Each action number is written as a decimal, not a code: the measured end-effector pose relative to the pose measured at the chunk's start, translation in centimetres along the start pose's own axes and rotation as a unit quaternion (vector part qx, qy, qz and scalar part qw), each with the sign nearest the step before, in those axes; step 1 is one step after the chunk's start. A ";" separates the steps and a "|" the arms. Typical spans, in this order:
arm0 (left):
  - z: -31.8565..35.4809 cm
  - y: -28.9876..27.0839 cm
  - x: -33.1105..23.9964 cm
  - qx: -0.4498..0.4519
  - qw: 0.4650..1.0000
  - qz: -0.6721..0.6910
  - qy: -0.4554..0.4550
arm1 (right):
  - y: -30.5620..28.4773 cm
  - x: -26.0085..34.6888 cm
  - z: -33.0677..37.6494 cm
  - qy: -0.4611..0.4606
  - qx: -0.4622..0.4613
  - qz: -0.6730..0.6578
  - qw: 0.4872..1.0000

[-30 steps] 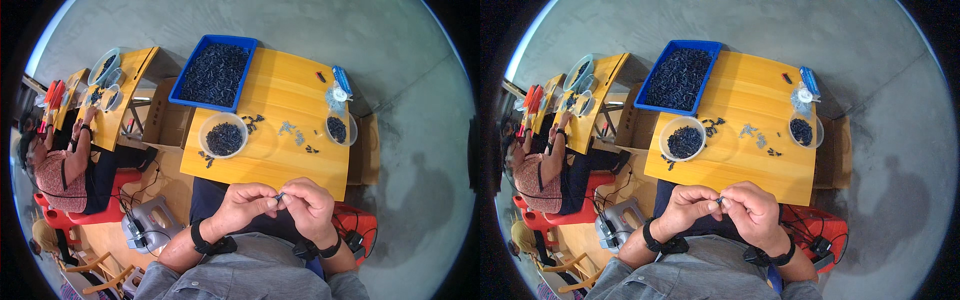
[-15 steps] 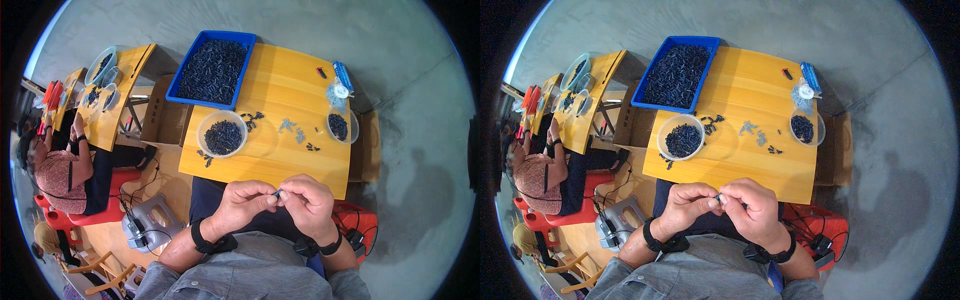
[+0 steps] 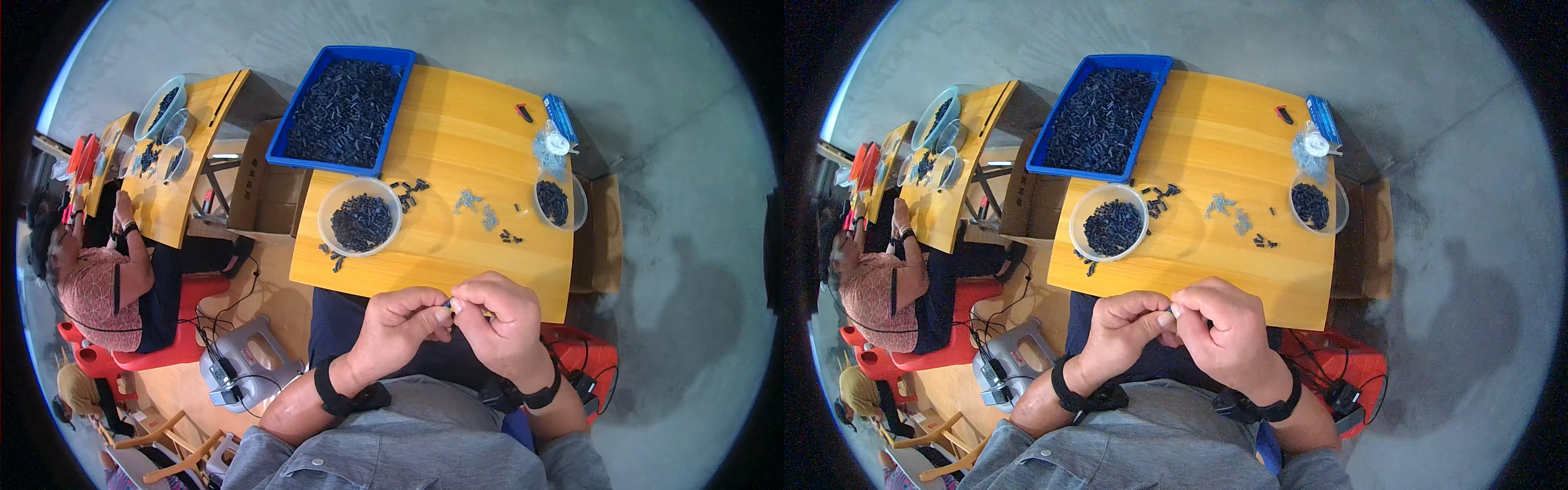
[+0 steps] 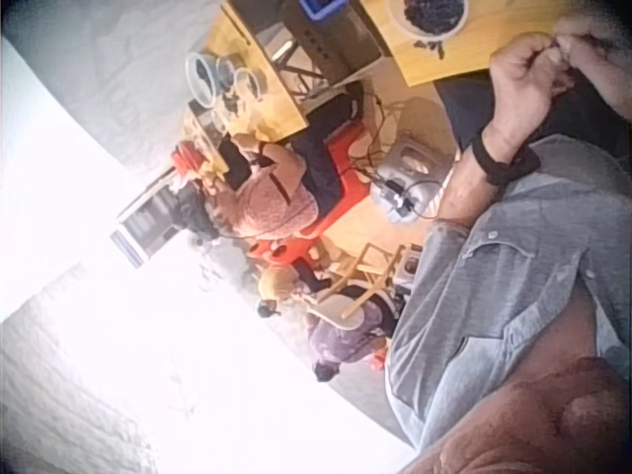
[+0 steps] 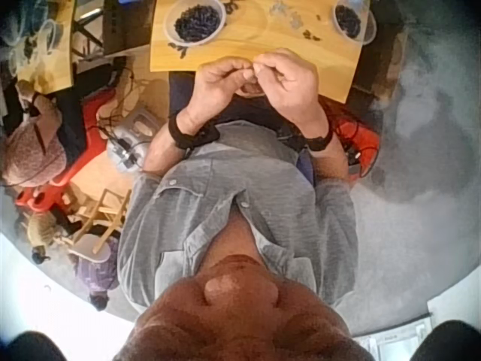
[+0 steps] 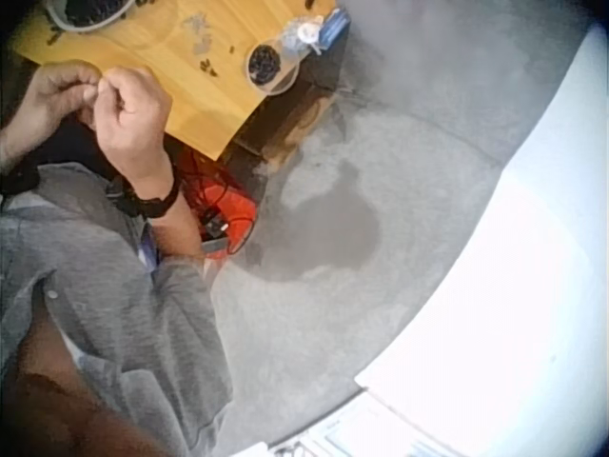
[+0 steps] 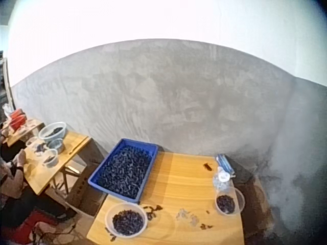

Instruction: Manually assembling small black plastic and yellow rubber components at a workstation.

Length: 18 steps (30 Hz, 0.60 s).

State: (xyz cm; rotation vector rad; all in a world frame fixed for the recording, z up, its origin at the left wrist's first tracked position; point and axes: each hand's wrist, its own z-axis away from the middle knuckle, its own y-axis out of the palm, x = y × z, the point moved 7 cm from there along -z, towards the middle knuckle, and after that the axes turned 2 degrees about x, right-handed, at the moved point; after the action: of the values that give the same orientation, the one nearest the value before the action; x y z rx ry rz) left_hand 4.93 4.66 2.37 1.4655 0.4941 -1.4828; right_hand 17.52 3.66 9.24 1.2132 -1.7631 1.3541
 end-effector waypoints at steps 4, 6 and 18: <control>-0.1 -0.3 0.0 0.010 1.000 0.018 -0.006 | 0.2 -1.4 0.2 0.091 0.031 -0.082 0.992; -0.2 -0.3 -0.1 0.006 0.999 0.032 -0.008 | 0.3 -1.8 0.0 0.074 0.045 -0.095 0.992; -0.4 -0.3 0.1 0.010 0.999 0.040 -0.018 | 0.5 -2.8 -0.5 0.150 0.100 -0.163 0.970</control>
State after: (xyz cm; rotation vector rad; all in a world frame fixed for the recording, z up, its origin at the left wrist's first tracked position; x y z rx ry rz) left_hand 4.92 5.11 2.07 1.4551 0.3966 -1.4520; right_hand 18.11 5.00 6.75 1.2612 -1.1827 1.4502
